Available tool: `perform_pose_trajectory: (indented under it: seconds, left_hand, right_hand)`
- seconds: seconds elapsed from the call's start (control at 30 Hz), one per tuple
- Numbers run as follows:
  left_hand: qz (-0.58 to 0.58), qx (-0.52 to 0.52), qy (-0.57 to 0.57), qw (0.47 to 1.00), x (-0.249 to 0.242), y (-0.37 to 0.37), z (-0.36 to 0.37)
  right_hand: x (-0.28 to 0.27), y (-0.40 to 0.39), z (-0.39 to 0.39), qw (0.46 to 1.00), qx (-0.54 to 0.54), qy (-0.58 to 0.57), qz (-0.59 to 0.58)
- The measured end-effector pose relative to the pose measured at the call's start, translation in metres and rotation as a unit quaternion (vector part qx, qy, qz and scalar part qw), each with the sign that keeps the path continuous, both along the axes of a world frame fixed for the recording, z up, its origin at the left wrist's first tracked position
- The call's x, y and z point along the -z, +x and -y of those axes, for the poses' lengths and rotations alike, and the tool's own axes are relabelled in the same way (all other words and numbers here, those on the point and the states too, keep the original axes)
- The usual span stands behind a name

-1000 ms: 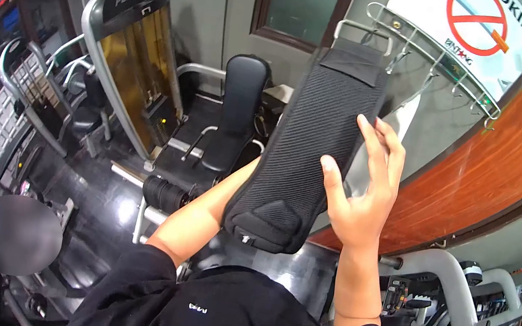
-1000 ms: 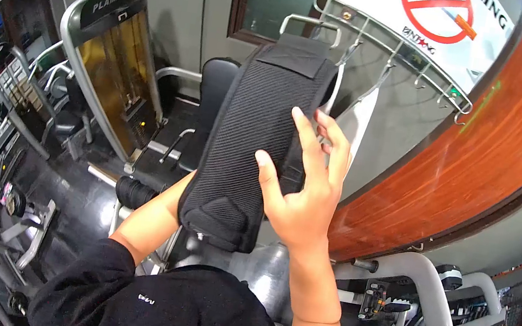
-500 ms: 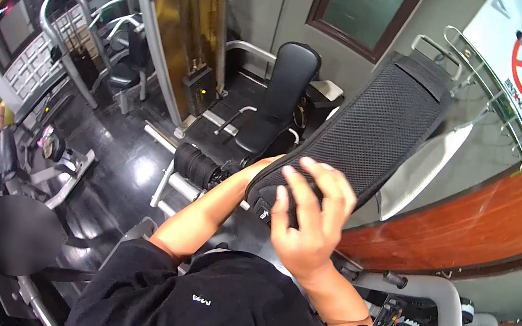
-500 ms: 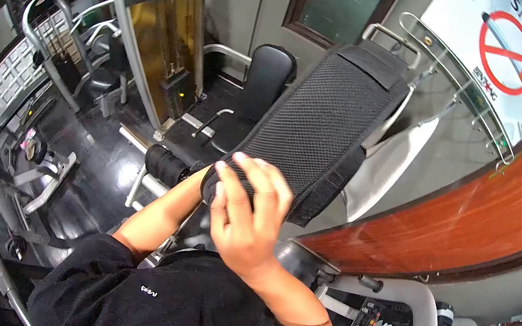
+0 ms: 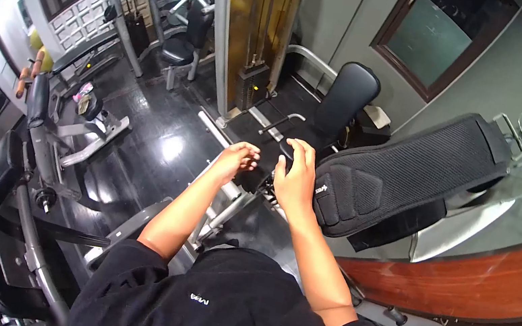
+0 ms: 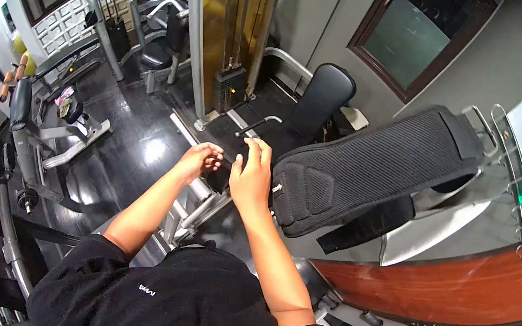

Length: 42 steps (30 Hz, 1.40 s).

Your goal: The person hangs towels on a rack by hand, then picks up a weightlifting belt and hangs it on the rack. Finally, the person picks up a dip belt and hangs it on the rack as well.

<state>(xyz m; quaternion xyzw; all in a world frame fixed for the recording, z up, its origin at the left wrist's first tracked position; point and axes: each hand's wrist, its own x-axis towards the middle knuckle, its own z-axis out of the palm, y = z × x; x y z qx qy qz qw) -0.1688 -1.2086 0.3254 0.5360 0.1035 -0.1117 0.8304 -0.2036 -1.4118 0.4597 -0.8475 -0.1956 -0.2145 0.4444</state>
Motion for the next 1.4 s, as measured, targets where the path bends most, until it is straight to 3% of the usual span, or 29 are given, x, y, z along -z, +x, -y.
perform_pose_trajectory:
  seconds: [0.17, 0.37, 0.47, 0.53, 0.6, 0.67, 0.73, 0.93, 1.03, 1.17, 1.4]
  left_hand:
    - [-0.006, -0.12, 0.109, 0.987, 0.052, 0.006, -0.059]
    - [0.002, -0.096, 0.229, 0.969, 0.113, 0.021, -0.077]
    - [-0.013, -0.062, 0.249, 0.966, 0.138, 0.025, -0.076]
    - [0.065, -0.087, 0.409, 0.906, 0.145, 0.021, -0.075]
    - [0.068, -0.085, 0.401, 0.91, 0.146, 0.019, -0.075]
    - [0.053, -0.063, 0.359, 0.93, 0.146, 0.019, -0.076]
    - [0.021, -0.026, 0.278, 0.96, 0.141, 0.019, -0.076]
    - [0.05, -0.059, 0.249, 0.965, 0.13, 0.018, -0.076]
    - [0.087, -0.089, 0.223, 0.967, 0.122, 0.02, -0.081]
    - [0.116, -0.129, 0.186, 0.967, 0.087, 0.017, -0.095]
    - [0.211, -0.119, 0.165, 0.956, 0.037, 0.016, -0.113]
  right_hand:
    - [0.088, 0.064, -0.036, 0.997, -0.003, -0.015, -0.071]
    - [0.165, 0.115, -0.078, 0.979, -0.046, -0.032, -0.197]
    - [0.209, 0.135, -0.087, 0.97, -0.033, -0.114, -0.214]
    - [0.213, 0.138, -0.09, 0.955, -0.033, -0.163, -0.245]
    - [0.223, 0.139, -0.092, 0.96, -0.043, -0.156, -0.227]
    - [0.213, 0.14, -0.095, 0.942, -0.051, -0.154, -0.295]
    - [0.219, 0.144, -0.097, 0.941, -0.047, -0.162, -0.294]
    - [0.225, 0.147, -0.101, 0.96, -0.019, -0.153, -0.234]
    - [0.216, 0.151, -0.105, 0.97, -0.021, -0.093, -0.225]
    - [0.194, 0.15, -0.117, 0.993, -0.013, -0.015, -0.117]
    - [0.096, 0.118, -0.146, 0.95, -0.044, 0.23, -0.206]
